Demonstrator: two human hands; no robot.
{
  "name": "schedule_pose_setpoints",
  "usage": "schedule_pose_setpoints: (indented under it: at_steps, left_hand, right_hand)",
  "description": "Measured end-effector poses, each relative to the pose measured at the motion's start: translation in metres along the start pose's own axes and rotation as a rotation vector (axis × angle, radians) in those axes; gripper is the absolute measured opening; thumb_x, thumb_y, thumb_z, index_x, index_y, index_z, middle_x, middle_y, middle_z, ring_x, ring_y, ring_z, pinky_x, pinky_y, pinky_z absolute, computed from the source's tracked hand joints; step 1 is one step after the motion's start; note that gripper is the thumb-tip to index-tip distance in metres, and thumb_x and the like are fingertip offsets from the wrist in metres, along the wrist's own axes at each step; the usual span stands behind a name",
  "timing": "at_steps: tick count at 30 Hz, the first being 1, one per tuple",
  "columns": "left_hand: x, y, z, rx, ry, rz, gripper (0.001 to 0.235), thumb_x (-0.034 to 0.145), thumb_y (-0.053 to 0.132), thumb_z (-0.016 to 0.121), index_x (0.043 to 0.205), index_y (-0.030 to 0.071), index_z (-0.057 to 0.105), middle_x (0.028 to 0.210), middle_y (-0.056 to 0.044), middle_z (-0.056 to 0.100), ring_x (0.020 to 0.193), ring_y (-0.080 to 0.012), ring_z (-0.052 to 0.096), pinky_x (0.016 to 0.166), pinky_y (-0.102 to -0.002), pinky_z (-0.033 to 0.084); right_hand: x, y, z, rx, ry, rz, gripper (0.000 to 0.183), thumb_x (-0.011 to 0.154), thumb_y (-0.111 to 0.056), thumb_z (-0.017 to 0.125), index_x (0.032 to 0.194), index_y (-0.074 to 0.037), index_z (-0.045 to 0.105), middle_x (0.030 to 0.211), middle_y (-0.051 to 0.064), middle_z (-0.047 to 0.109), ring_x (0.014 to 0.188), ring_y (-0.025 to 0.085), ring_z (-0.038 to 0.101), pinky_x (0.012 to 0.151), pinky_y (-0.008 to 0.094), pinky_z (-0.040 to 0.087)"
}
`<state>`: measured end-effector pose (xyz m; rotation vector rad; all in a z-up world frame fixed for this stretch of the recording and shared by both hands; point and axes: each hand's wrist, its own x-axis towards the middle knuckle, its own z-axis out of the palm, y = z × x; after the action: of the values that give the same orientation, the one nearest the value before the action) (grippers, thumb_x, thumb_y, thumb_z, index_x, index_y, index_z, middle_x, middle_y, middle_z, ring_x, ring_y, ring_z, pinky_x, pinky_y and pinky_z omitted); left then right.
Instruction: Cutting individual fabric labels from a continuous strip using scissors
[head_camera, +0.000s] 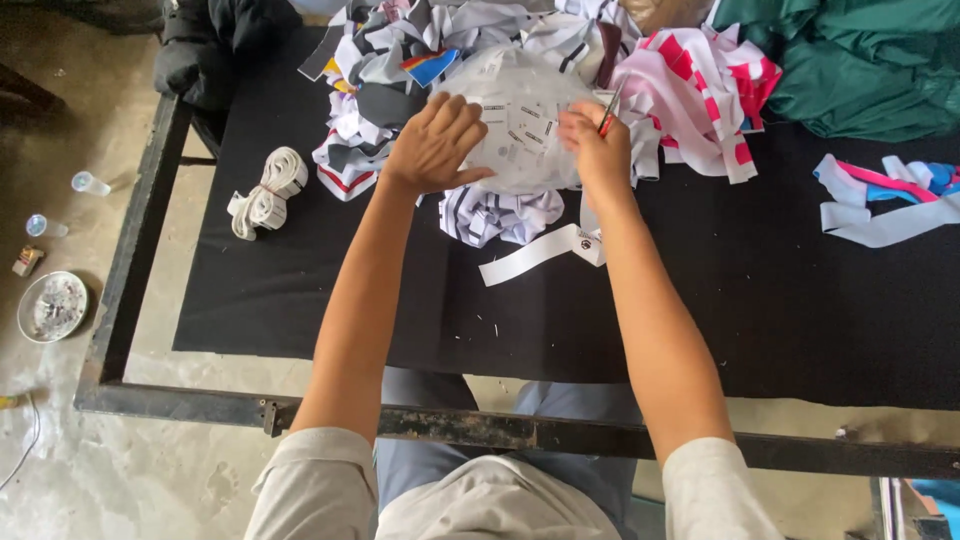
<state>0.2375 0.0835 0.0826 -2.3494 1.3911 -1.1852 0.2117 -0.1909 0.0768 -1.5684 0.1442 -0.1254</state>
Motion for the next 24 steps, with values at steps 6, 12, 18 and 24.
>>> schedule_pose_setpoints:
  at_steps: [6,12,18,24]
  left_hand:
    - [0.034,0.010,-0.027,-0.364,0.281,0.082,0.055,0.108,0.052,0.050,0.079,0.006,0.059,0.083,-0.009,0.055,0.082,-0.0293,0.054,0.081,-0.040,0.051]
    - [0.003,0.024,0.014,-0.116,-0.023,-0.397,0.071,0.113,0.047,0.042,0.056,0.013,0.065,0.067,-0.002,0.060,0.074,-0.0225,0.054,0.064,-0.036,0.043]
    - [0.009,0.032,-0.004,-0.183,-0.032,-0.390,0.026,0.088,0.019,0.071,0.068,0.003,0.075,0.102,-0.012,0.067,0.105,-0.0289,0.055,0.087,-0.039,0.048]
    - [-0.007,0.088,-0.030,-0.243,0.288,-0.427,0.012,0.091,0.022,0.068,0.101,0.016,0.065,0.107,-0.009,0.063,0.103,-0.0330,0.061,0.089,-0.051,0.047]
  right_hand:
    - [-0.024,-0.040,0.014,0.044,-0.204,-0.002,0.033,0.100,-0.012,0.051,0.129,-0.001,0.062,0.118,0.016,0.076,0.093,0.022,0.078,0.078,0.027,0.063]
    - [-0.004,0.012,0.000,-0.027,0.136,0.244,0.042,0.096,-0.015,0.048,0.132,-0.023,0.067,0.130,0.003,0.069,0.093,0.016,0.073,0.063,0.027,0.056]
    - [-0.016,0.013,-0.004,0.007,0.081,0.179,0.056,0.090,-0.011,0.046,0.142,-0.027,0.061,0.148,0.013,0.057,0.102,0.016,0.070,0.077,0.031,0.057]
    - [-0.103,-0.046,0.002,-0.383,-0.077,-0.402,0.025,0.108,-0.023,0.053,0.120,-0.016,0.074,0.106,0.007,0.076,0.099,0.025,0.074,0.089,0.037,0.057]
